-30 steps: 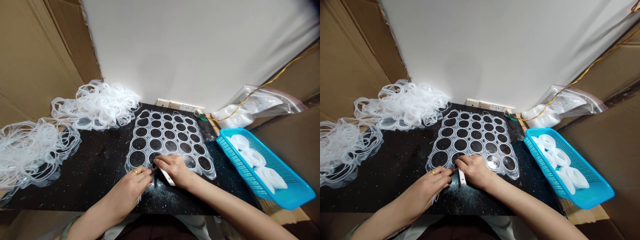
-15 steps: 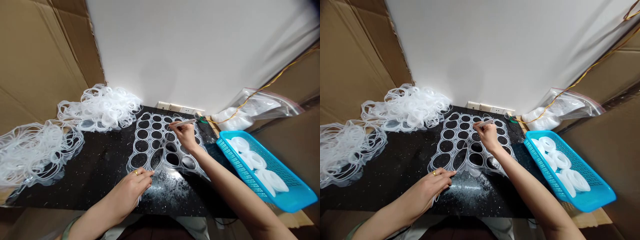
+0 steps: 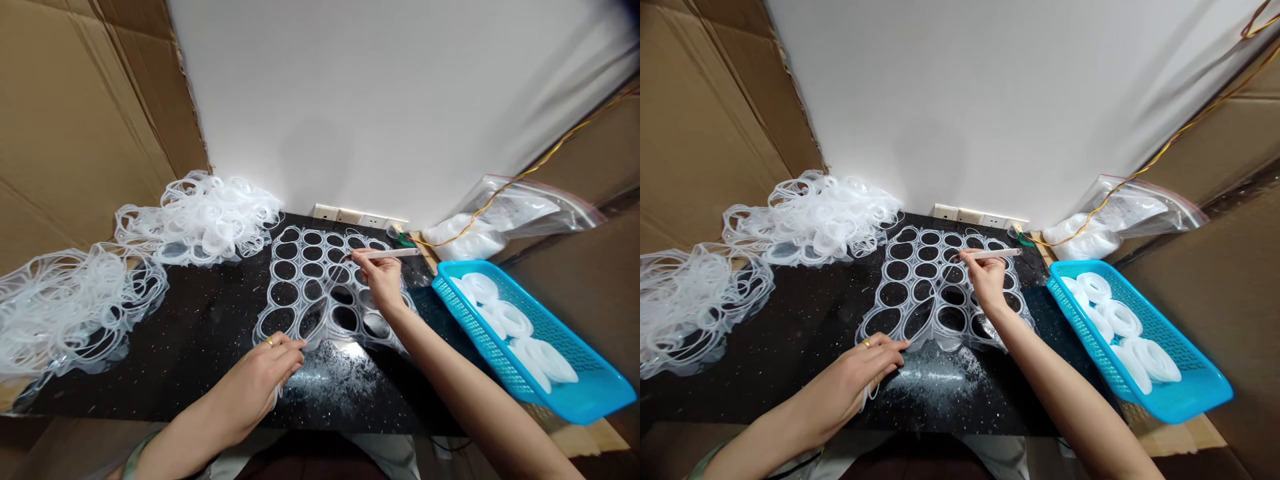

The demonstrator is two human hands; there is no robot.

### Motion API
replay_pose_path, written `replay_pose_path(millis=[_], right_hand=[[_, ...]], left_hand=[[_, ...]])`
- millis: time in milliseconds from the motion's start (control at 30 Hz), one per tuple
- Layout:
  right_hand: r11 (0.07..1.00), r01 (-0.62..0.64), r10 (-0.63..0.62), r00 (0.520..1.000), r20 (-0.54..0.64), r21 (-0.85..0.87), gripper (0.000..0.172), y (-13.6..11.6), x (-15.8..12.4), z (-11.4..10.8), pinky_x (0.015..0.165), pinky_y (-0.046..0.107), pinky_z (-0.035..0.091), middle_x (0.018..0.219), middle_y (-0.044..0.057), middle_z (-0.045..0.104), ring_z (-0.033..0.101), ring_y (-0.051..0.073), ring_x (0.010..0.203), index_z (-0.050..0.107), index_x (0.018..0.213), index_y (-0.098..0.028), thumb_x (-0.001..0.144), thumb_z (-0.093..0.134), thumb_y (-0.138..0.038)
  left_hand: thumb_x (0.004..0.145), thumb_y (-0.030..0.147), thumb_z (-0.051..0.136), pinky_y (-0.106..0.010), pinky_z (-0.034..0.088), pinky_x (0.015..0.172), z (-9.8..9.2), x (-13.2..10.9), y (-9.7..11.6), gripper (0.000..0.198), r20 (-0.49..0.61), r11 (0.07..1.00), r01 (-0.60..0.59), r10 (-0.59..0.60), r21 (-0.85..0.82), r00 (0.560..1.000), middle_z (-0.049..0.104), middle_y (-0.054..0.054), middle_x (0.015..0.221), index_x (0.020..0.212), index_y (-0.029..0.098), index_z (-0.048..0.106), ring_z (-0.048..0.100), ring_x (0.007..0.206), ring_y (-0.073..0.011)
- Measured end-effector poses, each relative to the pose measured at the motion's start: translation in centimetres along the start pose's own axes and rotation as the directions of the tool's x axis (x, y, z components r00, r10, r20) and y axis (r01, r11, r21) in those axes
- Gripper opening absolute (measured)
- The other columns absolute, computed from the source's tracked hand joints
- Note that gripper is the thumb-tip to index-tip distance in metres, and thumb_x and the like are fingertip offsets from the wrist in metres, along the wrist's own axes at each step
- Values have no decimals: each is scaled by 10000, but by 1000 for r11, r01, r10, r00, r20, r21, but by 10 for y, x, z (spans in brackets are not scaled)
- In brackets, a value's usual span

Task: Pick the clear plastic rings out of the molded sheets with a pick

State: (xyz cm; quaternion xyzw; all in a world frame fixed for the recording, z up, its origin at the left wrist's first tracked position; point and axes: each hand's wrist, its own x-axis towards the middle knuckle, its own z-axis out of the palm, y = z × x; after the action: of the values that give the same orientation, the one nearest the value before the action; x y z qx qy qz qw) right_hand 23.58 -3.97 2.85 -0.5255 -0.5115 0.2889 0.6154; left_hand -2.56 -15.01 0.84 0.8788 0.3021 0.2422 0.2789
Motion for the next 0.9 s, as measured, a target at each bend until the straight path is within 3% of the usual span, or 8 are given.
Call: replay_pose_path(millis=[167, 267, 333, 400, 533, 667, 800, 900], right_hand=[[991, -102, 78, 967, 242, 88, 241, -18, -25, 3, 357, 203, 248, 618, 29, 664, 359, 47, 388, 741, 768, -144, 734, 763, -382], [987, -122, 87, 949, 303, 100, 225, -28, -34, 4, 367, 201, 274, 632, 33, 676, 385, 52, 403, 749, 775, -151, 727, 773, -370], [986, -131, 89, 935, 343, 100, 233, -31, -39, 5, 368, 204, 283, 628, 32, 676, 393, 58, 406, 755, 789, -156, 722, 779, -378], [987, -127, 78, 916, 393, 100, 241, -31, -43, 4, 367, 210, 299, 664, 38, 692, 411, 64, 412, 761, 792, -165, 721, 781, -395], [996, -26, -14, 906, 424, 88, 211, -26, -45, -1, 489, 239, 452, 855, 67, 730, 594, 135, 612, 768, 809, -191, 768, 750, -397], [999, -25, 5, 916, 402, 44, 287, -14, -35, -3, 646, 285, 525, 901, 55, 735, 651, 152, 677, 749, 1015, -214, 878, 627, -435], [999, -30, 3, 780, 626, 33, 420, -1, -28, 7, 847, 354, 532, 842, 39, 750, 700, 190, 834, 640, 1261, -216, 955, 493, -464], [996, 86, -78, 699, 711, 24, 424, 8, -28, 16, 894, 375, 517, 923, 59, 760, 699, 202, 901, 640, 1260, -206, 963, 481, -463]], left_hand=[[981, 185, 460, -319, 481, 825, -19, 23, -7, 211, -154, 999, -39, 36, -19, 987, 691, -61, 966, 1010, 177, 668, 610, 902, -182], [942, 215, 542, -271, 468, 756, -26, 46, -12, 184, -305, 999, 30, -41, -39, 951, 673, -29, 864, 1061, 185, 679, 608, 786, -150], [905, 238, 597, -244, 450, 687, -27, 62, -15, 321, -328, 992, 109, -123, -61, 937, 622, 16, 744, 1221, 189, 620, 564, 665, -125], [872, 242, 629, -222, 414, 614, -26, 76, -17, 389, -261, 982, 169, -187, -87, 947, 549, 54, 636, 1254, 175, 606, 498, 572, -108], [890, 219, 569, -211, 378, 577, -24, 89, -22, 172, -78, 974, 182, -194, -135, 978, 572, 23, 635, 865, 146, 723, 511, 596, -113], [923, 264, 565, -269, 451, 744, -26, 82, -23, 190, -113, 995, 50, -60, -90, 992, 635, -36, 854, 889, 176, 730, 584, 800, -157], [967, 248, 510, -338, 456, 896, -24, 69, -25, 216, -91, 992, -112, 106, -64, 990, 632, -83, 1062, 985, 190, 718, 577, 1004, -190], [987, 226, 481, -338, 461, 888, -17, 62, -26, 221, -8, 980, -179, 179, -84, 984, 679, -70, 966, 1026, 170, 691, 598, 940, -180]])
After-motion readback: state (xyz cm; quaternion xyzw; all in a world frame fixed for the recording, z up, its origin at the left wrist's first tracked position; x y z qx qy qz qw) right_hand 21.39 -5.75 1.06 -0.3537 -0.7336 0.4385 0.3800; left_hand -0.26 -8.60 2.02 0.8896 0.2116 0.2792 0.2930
